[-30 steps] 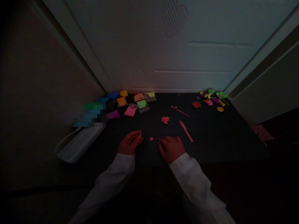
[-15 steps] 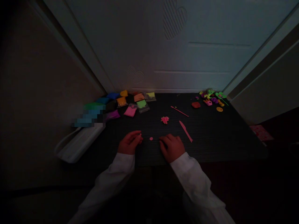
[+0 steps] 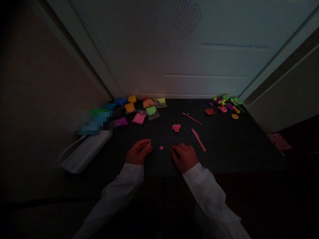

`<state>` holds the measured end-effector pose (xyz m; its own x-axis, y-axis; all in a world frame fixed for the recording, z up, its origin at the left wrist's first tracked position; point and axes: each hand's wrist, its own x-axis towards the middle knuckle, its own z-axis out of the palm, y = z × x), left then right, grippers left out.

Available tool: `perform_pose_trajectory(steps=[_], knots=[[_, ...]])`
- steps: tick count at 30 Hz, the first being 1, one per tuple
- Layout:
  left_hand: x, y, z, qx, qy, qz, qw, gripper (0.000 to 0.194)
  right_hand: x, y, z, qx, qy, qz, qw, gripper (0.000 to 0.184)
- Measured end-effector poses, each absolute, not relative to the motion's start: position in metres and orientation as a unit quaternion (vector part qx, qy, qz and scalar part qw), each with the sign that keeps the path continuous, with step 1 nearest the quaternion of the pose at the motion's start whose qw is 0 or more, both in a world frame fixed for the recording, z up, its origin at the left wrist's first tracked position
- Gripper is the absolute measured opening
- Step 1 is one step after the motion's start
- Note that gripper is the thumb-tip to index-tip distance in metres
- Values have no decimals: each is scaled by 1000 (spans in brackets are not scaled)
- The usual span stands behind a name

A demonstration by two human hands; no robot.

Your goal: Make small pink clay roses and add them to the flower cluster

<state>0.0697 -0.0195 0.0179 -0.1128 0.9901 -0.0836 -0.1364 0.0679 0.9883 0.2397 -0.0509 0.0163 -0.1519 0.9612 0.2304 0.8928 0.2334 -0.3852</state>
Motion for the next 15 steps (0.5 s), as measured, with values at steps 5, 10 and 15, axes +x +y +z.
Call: perform_pose_trajectory(steps=[5, 10, 15], knots=[[70, -20, 19, 414, 514, 545, 517, 25, 238, -56, 17, -606, -767, 48, 204, 23], [70, -19, 17, 413, 513, 546, 518, 25, 237, -59, 18, -603, -775, 33, 186, 25], [69, -19, 17, 409, 508, 544, 527, 25, 236, -59, 20, -602, -779, 29, 174, 26]])
